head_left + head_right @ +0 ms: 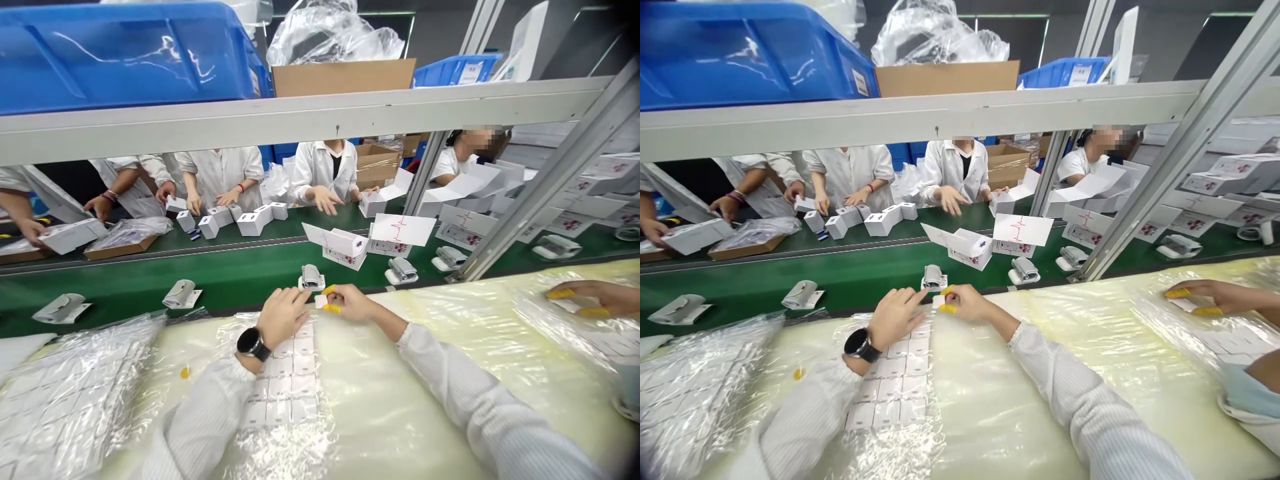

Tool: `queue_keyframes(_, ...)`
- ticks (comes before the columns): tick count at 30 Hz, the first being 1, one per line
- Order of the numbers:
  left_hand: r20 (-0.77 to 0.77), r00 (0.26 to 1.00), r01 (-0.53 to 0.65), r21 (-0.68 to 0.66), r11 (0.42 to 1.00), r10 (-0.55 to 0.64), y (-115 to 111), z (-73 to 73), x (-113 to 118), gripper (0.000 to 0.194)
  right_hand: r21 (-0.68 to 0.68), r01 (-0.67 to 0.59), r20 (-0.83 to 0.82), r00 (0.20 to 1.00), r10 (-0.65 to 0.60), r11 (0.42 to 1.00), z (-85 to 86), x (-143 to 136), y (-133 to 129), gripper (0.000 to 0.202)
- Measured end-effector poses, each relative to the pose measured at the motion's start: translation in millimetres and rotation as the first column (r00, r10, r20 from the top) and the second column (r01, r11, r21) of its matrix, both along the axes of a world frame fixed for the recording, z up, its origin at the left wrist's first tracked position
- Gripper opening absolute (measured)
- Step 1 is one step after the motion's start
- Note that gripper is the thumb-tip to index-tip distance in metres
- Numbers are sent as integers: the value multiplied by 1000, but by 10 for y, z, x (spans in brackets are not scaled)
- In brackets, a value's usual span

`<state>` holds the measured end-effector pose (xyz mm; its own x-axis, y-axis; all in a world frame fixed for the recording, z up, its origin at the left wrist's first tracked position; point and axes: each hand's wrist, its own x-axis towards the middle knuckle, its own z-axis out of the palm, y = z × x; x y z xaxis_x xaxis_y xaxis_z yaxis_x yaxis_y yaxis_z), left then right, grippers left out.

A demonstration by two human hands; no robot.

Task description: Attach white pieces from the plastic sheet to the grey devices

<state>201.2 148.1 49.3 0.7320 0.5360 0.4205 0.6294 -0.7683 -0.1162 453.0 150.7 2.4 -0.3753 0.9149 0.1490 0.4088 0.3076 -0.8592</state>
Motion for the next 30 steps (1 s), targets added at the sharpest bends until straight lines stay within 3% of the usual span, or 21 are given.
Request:
queue_keyframes(2,16,994,-107,-114,988,109,197,-34,97,44,98,96,115,988,-107,991,-87,194,242,35)
queue_keyframes(5,53,978,-177,-280,943,200,502,-109,258,42,238,130,248,950,-189,963,-189,409,625,26)
queue_keyframes(10,128,966,-153,-425,892,226,857,-292,515,43,281,-12,359,929,-93,959,-251,527,984,21)
queue_keyframes(15,205,971,-22,-446,895,126,988,-420,642,38,253,-92,287,958,16,963,-264,626,986,26)
queue_keyframes(18,241,966,26,-453,891,94,1010,-443,689,38,244,-77,259,966,11,967,-281,698,937,29)
queue_keyframes(25,227,970,30,-460,888,85,1008,-442,821,36,231,57,286,950,-124,971,-288,768,846,27)
queue_keyframes(30,203,976,26,-459,888,77,1013,-446,919,38,195,-41,367,930,-33,980,-144,872,815,17)
